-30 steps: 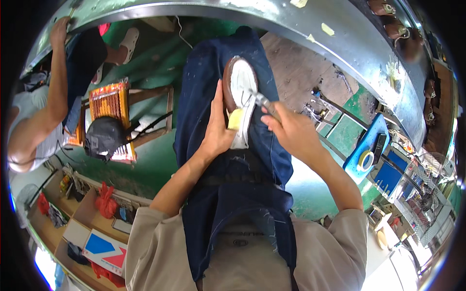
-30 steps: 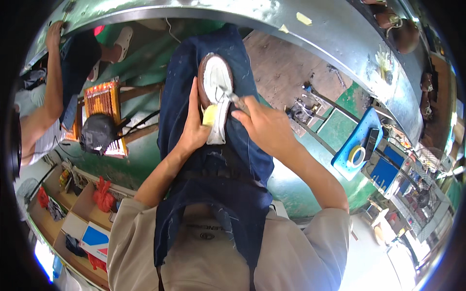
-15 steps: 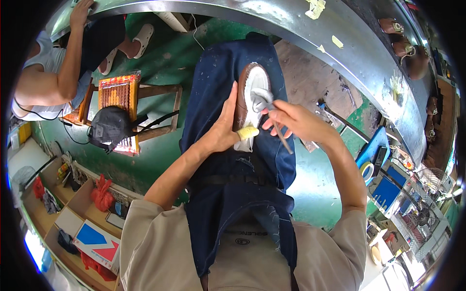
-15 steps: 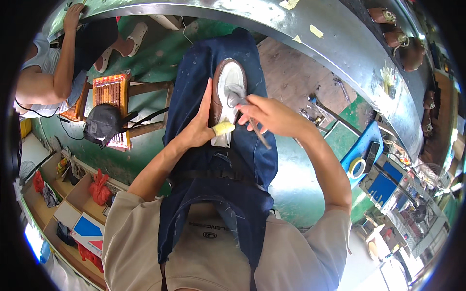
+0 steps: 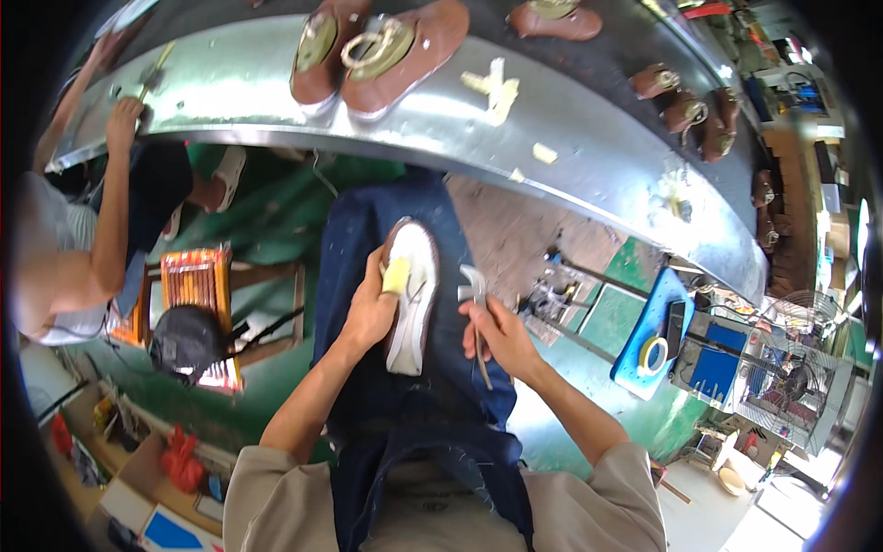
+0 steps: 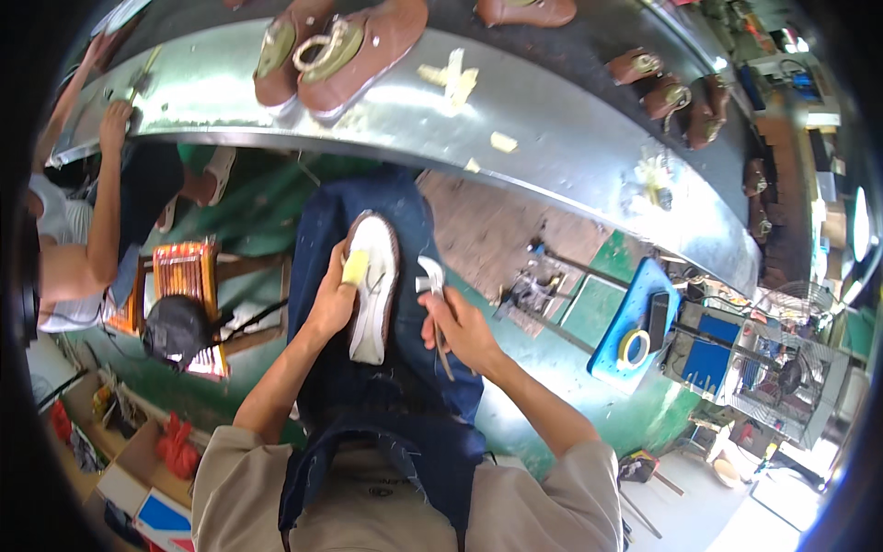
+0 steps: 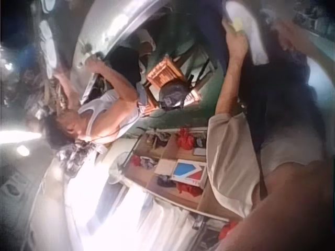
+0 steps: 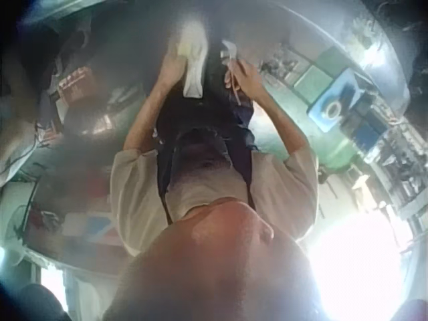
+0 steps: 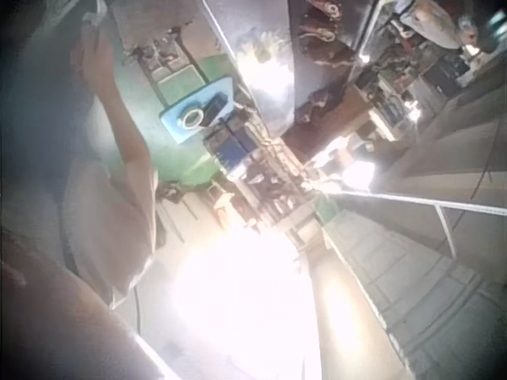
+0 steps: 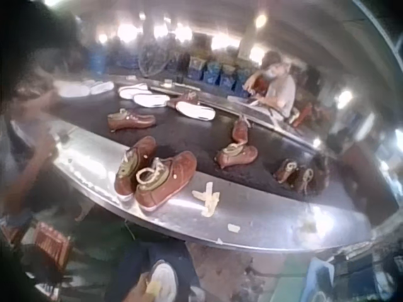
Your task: Manually lasting shoe uppers onto the last and securing them to the insole using lasting pliers.
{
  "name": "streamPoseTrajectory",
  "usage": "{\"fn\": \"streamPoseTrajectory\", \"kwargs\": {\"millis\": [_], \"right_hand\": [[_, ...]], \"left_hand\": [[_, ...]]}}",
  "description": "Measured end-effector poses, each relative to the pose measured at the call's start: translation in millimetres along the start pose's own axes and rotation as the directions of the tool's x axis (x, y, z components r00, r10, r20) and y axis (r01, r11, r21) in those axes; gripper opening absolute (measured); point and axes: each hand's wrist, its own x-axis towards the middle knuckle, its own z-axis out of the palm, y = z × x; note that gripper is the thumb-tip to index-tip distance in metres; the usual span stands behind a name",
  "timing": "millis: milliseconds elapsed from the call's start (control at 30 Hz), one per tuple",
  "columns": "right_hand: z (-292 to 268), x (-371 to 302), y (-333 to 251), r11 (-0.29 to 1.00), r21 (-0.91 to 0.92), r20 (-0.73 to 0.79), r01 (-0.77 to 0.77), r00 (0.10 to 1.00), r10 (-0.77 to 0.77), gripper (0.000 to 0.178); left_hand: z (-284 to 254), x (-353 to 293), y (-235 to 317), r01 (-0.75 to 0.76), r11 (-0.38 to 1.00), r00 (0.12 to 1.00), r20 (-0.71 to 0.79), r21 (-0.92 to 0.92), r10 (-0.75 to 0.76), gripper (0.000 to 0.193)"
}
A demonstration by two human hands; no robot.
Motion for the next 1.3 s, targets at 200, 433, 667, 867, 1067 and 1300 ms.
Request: {"fn": "streamPoseTrajectory", "kwargs": {"millis": [200, 433, 667, 867, 1067, 1300], "right_hand": [[-26.3, -8.7, -6.1, 0.994, -0.028, 0.299, -0.11, 0.947, 0.113, 0.055], [-18.0, 16.9, -48.6, 0.724, 0.676, -0.006, 0.134, 0.984, -0.177, 0.106], [-192.9, 116.8, -160.9, 0.938, 0.134, -0.501, 0.321, 0.838, -0.215, 0.064], [-255.8, 160.7, -194.5, 0.814, -0.448, -0.621, 0.37, 0.527, -0.581, 0.049], [-103.3, 74.0, -135.0, 0.813, -0.456, -0.319, 0.363, 0.786, -0.529, 0.031], [-61.6, 35.1, -47.9, 0.968, -0.104, -0.283, 0.228, 0.926, -0.249, 0.032]], "left_hand": [[-14.5, 6.1, 51.1, 0.196, 0.593, 0.971, 0.239, -0.781, -0.006, 0.051], [7.0, 52.4, 139.6, -0.719, 0.693, 0.688, -0.095, 0.048, 0.72, 0.054], [-71.2, 118.8, 117.9, -0.562, 0.753, 0.64, -0.397, 0.341, 0.658, 0.069], [-56.1, 156.1, 148.2, -0.416, 0.79, 0.65, -0.46, 0.451, 0.605, 0.072], [-39.0, 85.2, 140.3, -0.465, 0.809, 0.651, -0.479, 0.36, 0.588, 0.056], [-17.4, -66.9, 15.7, -0.493, 0.867, 0.869, -0.094, -0.078, 0.486, 0.093]]}}
